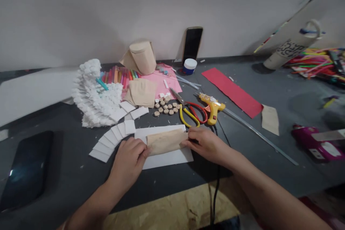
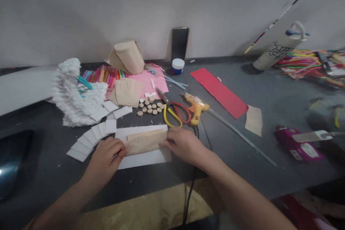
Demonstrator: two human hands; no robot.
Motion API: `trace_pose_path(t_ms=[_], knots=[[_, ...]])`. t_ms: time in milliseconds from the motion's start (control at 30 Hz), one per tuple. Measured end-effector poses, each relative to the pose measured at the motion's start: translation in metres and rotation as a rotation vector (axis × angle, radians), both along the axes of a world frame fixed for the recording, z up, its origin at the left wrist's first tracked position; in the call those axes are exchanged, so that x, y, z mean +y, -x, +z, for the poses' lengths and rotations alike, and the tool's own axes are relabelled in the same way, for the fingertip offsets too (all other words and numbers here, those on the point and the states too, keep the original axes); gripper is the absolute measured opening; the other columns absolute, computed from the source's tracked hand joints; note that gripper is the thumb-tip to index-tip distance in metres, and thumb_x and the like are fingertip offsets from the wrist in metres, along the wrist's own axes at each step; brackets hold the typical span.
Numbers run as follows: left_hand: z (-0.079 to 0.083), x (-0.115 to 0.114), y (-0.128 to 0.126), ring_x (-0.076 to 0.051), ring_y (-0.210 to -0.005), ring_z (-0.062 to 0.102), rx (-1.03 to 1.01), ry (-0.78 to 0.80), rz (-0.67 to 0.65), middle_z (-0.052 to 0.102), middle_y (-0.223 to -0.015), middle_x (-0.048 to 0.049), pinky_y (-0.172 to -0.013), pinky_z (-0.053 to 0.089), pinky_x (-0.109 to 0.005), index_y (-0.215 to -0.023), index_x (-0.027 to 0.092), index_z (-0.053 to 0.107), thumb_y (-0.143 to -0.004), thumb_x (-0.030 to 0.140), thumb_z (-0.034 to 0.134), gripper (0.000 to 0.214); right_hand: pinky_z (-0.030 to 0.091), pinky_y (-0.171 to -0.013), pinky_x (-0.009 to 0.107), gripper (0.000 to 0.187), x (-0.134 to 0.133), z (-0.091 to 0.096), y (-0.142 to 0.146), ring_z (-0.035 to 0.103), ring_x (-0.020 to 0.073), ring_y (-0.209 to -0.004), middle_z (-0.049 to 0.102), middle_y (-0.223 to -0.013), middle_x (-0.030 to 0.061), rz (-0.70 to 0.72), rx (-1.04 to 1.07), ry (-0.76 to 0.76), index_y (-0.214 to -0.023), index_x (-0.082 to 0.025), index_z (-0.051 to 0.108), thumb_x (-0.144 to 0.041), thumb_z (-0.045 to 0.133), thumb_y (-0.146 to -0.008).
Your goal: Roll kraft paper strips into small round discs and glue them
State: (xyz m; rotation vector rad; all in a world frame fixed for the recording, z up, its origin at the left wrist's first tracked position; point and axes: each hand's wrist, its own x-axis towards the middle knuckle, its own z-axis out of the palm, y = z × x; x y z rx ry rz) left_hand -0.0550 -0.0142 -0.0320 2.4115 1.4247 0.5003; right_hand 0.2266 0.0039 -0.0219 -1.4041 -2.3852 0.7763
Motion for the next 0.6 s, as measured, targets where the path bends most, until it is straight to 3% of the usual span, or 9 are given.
trace_pose_path(t_ms=[600], knots=[[0.0064,0.0001,-0.0071,-0.018,-0.076,0.052,-0.054,0.134,0.099,0.061,-0.069,0.0012,-0.074,0.029,-0.034,-0.063,0.017,0.056,-0.093,0.032,0.054,0.033,0.038,-0.06,0.025,0.028,-0.0007,0.0015,-0.0009,0.055,0.0127,-0.067,0.06,-0.073,0.0017,-0.09,0.027,0.098,-0.069,-0.017,0.063,-0.035,0.061,-0.09]])
